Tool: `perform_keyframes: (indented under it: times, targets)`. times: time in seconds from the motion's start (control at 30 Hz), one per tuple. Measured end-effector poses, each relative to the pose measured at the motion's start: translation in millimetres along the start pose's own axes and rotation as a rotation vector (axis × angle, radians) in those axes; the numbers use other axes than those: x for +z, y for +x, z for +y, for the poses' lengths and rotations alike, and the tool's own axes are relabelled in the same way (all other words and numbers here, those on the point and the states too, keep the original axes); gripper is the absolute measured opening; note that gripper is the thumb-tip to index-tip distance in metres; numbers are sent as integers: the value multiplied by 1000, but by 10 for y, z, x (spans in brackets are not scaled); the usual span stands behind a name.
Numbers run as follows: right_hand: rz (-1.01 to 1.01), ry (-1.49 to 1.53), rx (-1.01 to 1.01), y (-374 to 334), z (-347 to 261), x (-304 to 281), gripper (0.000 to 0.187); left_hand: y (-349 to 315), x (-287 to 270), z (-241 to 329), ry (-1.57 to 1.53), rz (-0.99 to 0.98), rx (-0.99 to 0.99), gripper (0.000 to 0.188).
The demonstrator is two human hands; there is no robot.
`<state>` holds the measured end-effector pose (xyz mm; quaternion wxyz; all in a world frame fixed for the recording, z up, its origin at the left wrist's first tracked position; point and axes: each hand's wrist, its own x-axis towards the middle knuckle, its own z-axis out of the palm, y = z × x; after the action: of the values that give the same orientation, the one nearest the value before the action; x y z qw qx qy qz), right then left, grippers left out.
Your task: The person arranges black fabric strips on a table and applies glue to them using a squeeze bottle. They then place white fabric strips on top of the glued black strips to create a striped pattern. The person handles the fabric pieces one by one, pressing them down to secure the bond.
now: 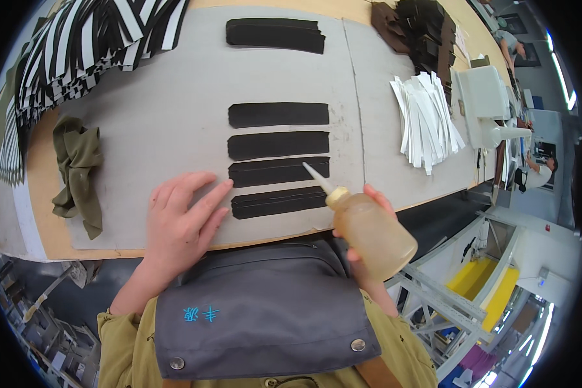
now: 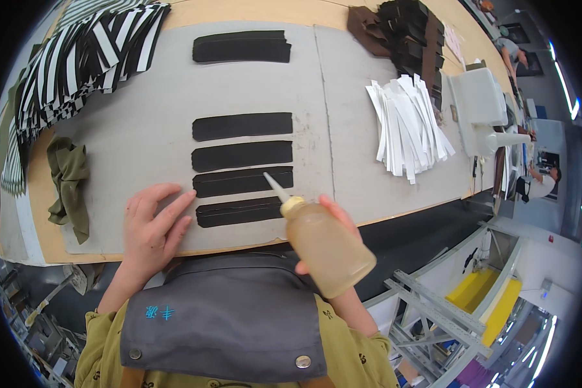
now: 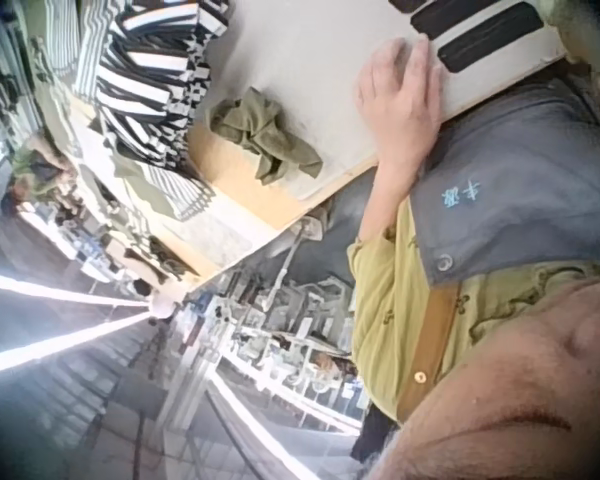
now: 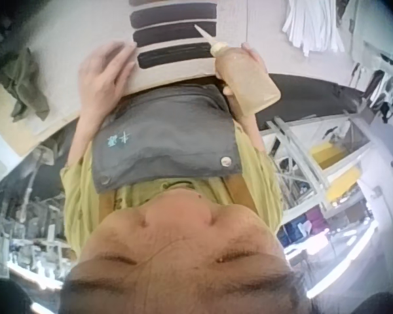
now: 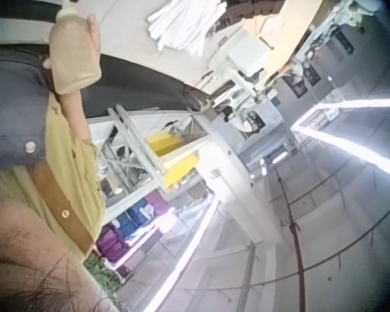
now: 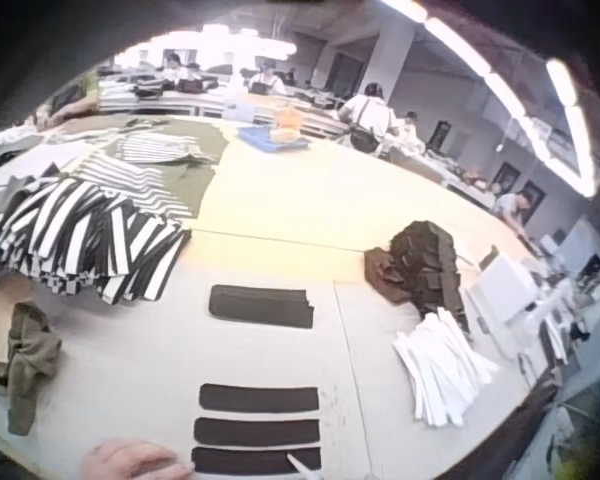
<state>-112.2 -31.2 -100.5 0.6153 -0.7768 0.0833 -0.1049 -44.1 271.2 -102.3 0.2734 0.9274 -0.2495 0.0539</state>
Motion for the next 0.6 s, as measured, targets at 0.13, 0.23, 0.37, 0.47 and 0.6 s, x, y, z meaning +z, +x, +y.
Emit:
perform_keyframes:
  times: [0.13,0.23,0.37,0.47,0.6]
  targets:
    - [218,207,141,8,-87,-19,128,20,3,21,-3,12,18,33]
    - [234,222,152,13,-46,-88,128,24,5,31,27,22,18,31]
    - [220,221,157,-2,-16,-93,128,18,7,28,32,24,16,32]
    - [196,220,150,-31,4,-74,126,20,0,25,40,28,16,33]
    - [108,268,197,-31,-19,8,125,7,11,4,31,47,26,34]
